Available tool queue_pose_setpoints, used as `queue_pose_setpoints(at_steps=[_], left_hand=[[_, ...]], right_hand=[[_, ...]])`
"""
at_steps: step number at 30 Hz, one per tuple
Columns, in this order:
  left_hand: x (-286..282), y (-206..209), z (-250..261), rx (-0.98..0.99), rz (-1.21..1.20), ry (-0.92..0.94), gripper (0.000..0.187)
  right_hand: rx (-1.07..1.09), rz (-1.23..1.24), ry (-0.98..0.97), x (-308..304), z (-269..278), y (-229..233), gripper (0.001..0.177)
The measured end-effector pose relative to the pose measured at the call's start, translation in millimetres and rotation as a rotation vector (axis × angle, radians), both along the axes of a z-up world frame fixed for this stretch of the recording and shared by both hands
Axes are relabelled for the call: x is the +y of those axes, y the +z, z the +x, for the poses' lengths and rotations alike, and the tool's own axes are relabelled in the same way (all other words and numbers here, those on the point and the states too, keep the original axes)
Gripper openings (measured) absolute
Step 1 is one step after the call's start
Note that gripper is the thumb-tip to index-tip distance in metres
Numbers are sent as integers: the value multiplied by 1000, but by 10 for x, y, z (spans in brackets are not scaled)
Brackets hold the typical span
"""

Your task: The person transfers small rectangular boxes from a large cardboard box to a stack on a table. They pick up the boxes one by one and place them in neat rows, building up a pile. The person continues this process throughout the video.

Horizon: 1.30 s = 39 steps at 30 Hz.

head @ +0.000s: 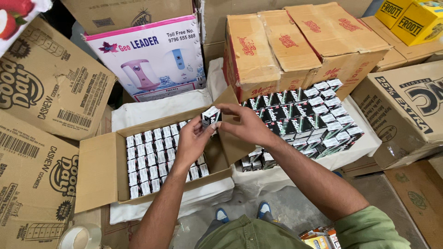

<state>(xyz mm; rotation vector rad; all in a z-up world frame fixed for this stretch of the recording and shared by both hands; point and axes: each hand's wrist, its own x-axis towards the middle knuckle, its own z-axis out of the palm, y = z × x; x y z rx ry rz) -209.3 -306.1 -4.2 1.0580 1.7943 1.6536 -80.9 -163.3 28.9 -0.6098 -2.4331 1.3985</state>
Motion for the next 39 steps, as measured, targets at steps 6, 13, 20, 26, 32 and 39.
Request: queue_pose_setpoints(at_steps=[6, 13, 20, 26, 32, 39], left_hand=[[376, -2, 276, -247, 100, -119, 35], [992, -229, 767, -305, 146, -283, 47], [1650, -157, 1390, -283, 129, -326, 60], [2037, 17, 1959, -254, 153, -369, 63], [2467, -49, 2185, 186, 1, -416, 62], [2904, -381, 2365, 420, -134, -410, 67]], right_hand=[[270, -201, -12, 205, 485, 142, 49], [319, -244, -173, 644, 1173, 166, 46], [330, -233, -338, 1207, 1865, 28, 49], [336, -177, -450, 1821, 2410, -317, 52], [376, -111, -543, 2446, 2810, -648, 53], [369, -91, -545, 2986, 2845, -1065, 51]])
